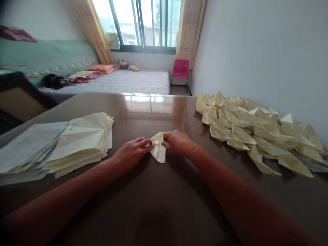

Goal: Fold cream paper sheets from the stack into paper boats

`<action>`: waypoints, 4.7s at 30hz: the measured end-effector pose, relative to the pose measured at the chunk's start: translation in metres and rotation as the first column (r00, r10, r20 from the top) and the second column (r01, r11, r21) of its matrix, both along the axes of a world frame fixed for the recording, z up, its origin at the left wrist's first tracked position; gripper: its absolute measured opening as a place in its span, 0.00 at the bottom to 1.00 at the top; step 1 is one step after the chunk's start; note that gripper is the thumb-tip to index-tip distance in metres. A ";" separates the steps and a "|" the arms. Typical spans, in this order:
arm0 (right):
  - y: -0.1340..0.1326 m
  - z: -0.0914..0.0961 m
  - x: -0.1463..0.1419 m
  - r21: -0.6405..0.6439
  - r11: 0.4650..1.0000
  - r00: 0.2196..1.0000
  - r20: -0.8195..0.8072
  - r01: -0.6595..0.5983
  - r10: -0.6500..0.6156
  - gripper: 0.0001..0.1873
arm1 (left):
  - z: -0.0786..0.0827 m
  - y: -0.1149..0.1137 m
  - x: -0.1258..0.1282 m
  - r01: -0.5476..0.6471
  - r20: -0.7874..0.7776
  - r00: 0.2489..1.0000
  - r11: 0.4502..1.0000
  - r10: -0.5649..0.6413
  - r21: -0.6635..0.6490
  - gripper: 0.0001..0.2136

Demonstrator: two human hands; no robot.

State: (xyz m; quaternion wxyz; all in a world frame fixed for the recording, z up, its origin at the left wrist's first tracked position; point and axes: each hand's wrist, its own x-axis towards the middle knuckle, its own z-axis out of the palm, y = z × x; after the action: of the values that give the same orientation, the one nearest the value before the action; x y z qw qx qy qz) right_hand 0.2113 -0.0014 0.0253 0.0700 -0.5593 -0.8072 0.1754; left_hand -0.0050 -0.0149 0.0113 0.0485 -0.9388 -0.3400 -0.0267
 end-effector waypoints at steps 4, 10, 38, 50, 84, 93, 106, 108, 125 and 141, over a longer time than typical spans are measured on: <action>0.016 -0.015 0.011 0.404 0.915 0.995 -0.094 0.002 0.039 0.14 | 0.002 -0.003 0.001 0.020 0.008 1.000 1.000 -0.020 0.024 0.14; 0.025 -0.042 0.011 0.395 0.896 0.962 -0.089 -0.204 0.259 0.18 | 0.002 -0.011 0.005 -0.011 0.092 0.996 1.000 0.013 -0.021 0.23; 0.014 -0.018 0.020 0.277 0.833 0.861 -0.038 -0.480 0.508 0.23 | 0.014 -0.008 -0.002 0.059 -0.135 0.989 0.998 -0.058 0.003 0.15; 0.000 -0.013 0.004 0.351 0.804 0.876 0.132 -0.479 0.464 0.23 | 0.006 -0.003 -0.005 0.012 -0.162 0.987 0.999 -0.007 0.032 0.09; 0.012 -0.037 -0.006 0.228 0.973 0.963 -0.267 0.018 0.045 0.07 | -0.005 0.024 -0.013 -0.273 0.166 0.938 0.944 0.304 -0.187 0.13; 0.011 -0.037 -0.008 0.272 0.962 0.977 -0.209 0.008 0.051 0.07 | 0.001 0.001 -0.001 0.004 0.072 0.997 0.997 -0.010 0.082 0.14; -0.012 -0.002 -0.012 0.369 0.903 0.967 0.209 -0.219 0.149 0.12 | 0.004 -0.009 0.007 -0.048 -0.039 0.998 0.998 0.049 0.027 0.14; -0.024 0.007 -0.019 0.268 0.924 0.927 0.331 -0.272 0.177 0.13 | 0.004 -0.009 0.007 -0.050 -0.040 0.998 0.998 0.051 0.033 0.14; -0.048 0.018 -0.034 0.072 0.987 0.821 0.566 -0.140 0.075 0.18 | 0.014 -0.012 0.004 -0.127 -0.210 0.968 0.990 0.138 0.066 0.11; -0.015 0.000 -0.017 0.313 0.945 0.943 0.332 -0.091 -0.019 0.11 | 0.007 -0.002 -0.003 -0.047 -0.129 0.989 0.989 0.066 0.140 0.07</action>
State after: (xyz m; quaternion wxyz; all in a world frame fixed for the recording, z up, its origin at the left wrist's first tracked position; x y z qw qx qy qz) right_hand 0.1938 -0.0169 0.0251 0.0212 -0.5464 -0.8354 -0.0549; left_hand -0.0083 -0.0164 0.0184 0.1361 -0.9229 -0.3598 0.0141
